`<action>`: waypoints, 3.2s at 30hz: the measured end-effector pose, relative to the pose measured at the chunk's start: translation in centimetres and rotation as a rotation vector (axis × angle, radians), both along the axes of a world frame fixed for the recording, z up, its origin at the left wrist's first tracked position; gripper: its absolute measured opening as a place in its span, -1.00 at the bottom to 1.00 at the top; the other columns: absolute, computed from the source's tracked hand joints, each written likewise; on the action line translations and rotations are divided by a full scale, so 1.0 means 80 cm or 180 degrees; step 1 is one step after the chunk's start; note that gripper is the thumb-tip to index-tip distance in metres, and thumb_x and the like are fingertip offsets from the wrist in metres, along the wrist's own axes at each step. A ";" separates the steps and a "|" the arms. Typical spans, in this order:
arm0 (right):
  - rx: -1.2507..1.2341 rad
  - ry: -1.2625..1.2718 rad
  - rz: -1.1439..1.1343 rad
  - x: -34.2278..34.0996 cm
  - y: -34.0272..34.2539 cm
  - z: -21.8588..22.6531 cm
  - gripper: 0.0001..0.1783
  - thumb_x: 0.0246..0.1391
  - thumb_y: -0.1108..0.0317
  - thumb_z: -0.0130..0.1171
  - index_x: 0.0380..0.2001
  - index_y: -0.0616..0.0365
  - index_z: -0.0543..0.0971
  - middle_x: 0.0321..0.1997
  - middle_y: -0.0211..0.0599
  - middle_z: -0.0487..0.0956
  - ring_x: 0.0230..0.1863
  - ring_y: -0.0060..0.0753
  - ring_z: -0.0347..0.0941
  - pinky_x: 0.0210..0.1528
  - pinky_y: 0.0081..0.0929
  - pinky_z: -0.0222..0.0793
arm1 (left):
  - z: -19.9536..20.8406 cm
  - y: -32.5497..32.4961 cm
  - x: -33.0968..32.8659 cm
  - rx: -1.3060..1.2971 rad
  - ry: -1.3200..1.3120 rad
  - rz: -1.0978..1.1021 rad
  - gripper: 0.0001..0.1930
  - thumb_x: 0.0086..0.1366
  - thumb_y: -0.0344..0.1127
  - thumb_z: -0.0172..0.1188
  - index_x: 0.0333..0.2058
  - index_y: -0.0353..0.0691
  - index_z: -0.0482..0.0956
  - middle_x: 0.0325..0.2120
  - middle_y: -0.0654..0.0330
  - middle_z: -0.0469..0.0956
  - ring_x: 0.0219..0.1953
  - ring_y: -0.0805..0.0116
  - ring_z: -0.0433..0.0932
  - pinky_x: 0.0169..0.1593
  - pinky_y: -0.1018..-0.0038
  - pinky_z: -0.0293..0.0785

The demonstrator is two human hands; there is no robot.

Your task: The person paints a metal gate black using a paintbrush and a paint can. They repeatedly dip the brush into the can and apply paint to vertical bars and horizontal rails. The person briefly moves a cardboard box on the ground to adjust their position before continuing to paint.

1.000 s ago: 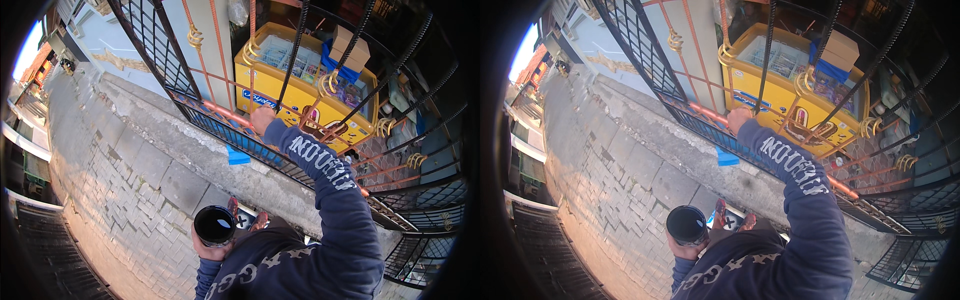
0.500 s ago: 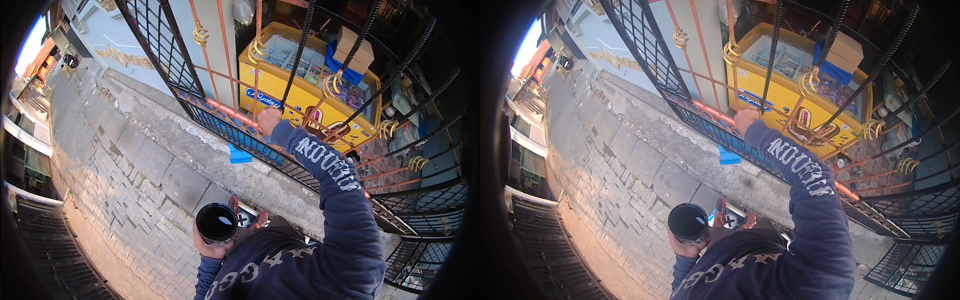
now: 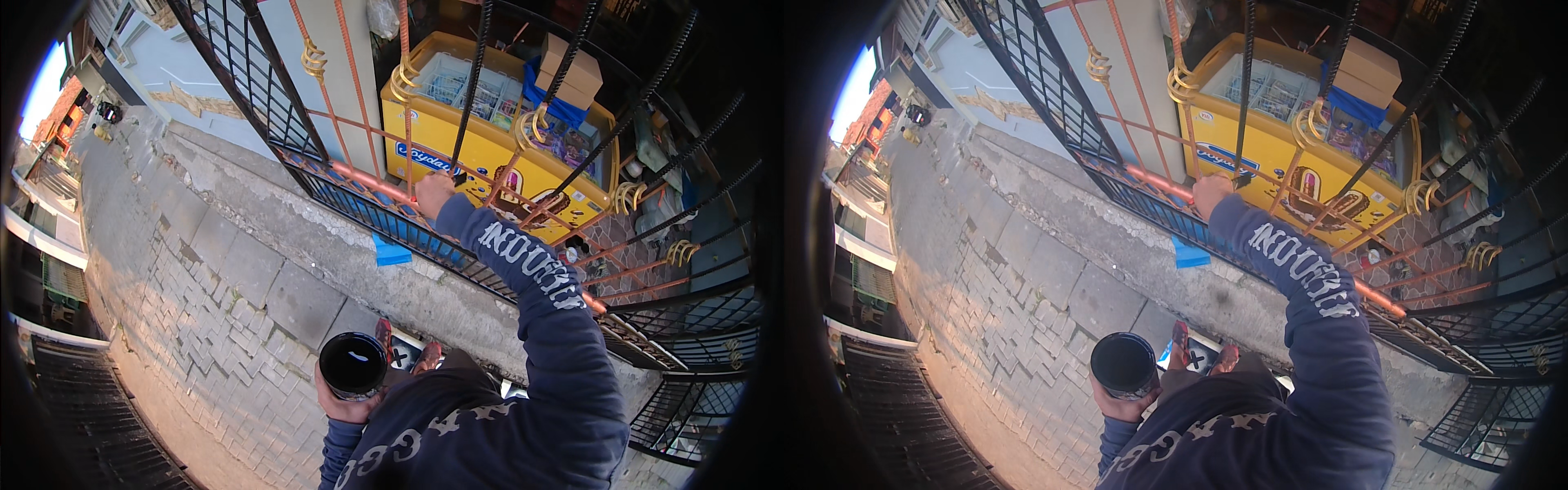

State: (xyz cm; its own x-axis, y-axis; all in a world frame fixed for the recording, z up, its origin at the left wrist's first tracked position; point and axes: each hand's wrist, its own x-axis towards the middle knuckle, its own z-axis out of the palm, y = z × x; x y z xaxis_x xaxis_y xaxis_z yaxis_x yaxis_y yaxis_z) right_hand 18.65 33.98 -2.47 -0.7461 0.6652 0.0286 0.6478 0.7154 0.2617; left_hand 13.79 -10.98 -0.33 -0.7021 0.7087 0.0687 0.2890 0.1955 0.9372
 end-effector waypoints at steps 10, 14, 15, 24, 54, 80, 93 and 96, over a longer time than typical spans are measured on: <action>0.0036 -0.0239 0.0047 0.008 -0.001 -0.007 -0.73 0.09 0.30 0.21 -0.25 0.18 0.78 -0.21 -0.10 0.64 -0.03 0.04 0.53 -0.11 -0.21 0.54 | -0.004 0.000 -0.003 0.0134 -0.0199 -0.0092 0.22 -0.44 -0.30 0.78 0.29 -0.25 0.27 0.11 0.06 0.54 0.13 0.15 0.59 0.23 0.22 0.51; 0.0343 0.0580 0.0625 0.017 -0.004 -0.010 -0.74 0.09 0.33 0.20 -0.26 0.17 0.78 -0.15 -0.05 0.65 -0.06 0.06 0.55 -0.15 -0.21 0.55 | -0.008 -0.001 -0.005 0.0175 -0.0091 -0.0125 0.21 -0.44 -0.32 0.77 0.28 -0.24 0.27 0.10 0.06 0.54 0.12 0.16 0.59 0.22 0.22 0.52; 0.0398 0.0625 0.0685 0.020 -0.007 -0.012 -0.75 0.09 0.33 0.20 -0.27 0.16 0.78 -0.16 -0.04 0.65 -0.07 0.07 0.55 -0.15 -0.21 0.55 | -0.009 -0.002 -0.004 0.0182 -0.0082 -0.0107 0.21 -0.44 -0.33 0.77 0.28 -0.24 0.27 0.10 0.06 0.54 0.12 0.16 0.59 0.22 0.23 0.52; 0.0335 0.1723 0.0391 0.044 -0.002 -0.007 -0.74 0.09 0.37 0.26 -0.14 0.18 0.67 -0.06 -0.09 0.59 -0.07 -0.01 0.62 -0.09 -0.14 0.58 | -0.004 0.000 0.002 0.0200 0.0002 -0.0028 0.20 -0.43 -0.36 0.74 0.28 -0.25 0.26 0.09 0.08 0.53 0.10 0.17 0.59 0.22 0.24 0.51; -0.0316 0.6277 -0.0972 0.026 -0.038 -0.051 -0.87 0.27 0.47 0.20 -0.16 0.29 0.58 -0.13 -0.09 0.64 -0.12 -0.26 0.59 -0.02 -0.33 0.50 | 0.033 0.044 0.004 -0.0516 0.0051 -0.0465 0.23 -0.42 -0.29 0.78 0.28 -0.28 0.22 0.11 0.02 0.52 0.13 0.17 0.57 0.26 0.24 0.49; -0.0606 0.6172 -0.1094 0.040 -0.031 -0.102 -0.86 0.24 0.48 0.19 -0.15 0.25 0.56 -0.15 -0.05 0.61 -0.14 -0.07 0.60 -0.06 -0.26 0.50 | 0.040 0.042 0.019 -0.0287 -0.0076 -0.0310 -0.01 -0.39 -0.17 0.73 0.12 -0.28 0.48 -0.03 0.12 0.64 0.00 0.19 0.65 0.15 0.27 0.55; -0.0966 0.5883 -0.0945 0.054 -0.024 -0.104 -0.84 0.14 0.49 0.25 -0.18 0.21 0.61 -0.18 0.04 0.66 -0.14 0.09 0.63 -0.08 -0.25 0.53 | 0.030 0.028 0.014 -0.0585 0.0119 -0.0598 0.17 -0.38 -0.22 0.79 0.23 -0.32 0.25 0.04 0.03 0.58 0.07 0.16 0.61 0.21 0.27 0.51; -0.1572 0.5263 -0.1261 0.061 -0.032 -0.134 -0.83 0.21 0.36 0.27 -0.18 0.17 0.64 -0.23 -0.07 0.71 -0.22 -0.06 0.67 -0.11 -0.25 0.54 | 0.029 0.037 0.015 -0.0497 0.0090 -0.0714 0.19 -0.37 -0.21 0.79 0.25 -0.32 0.23 0.07 0.01 0.57 0.09 0.15 0.60 0.23 0.25 0.49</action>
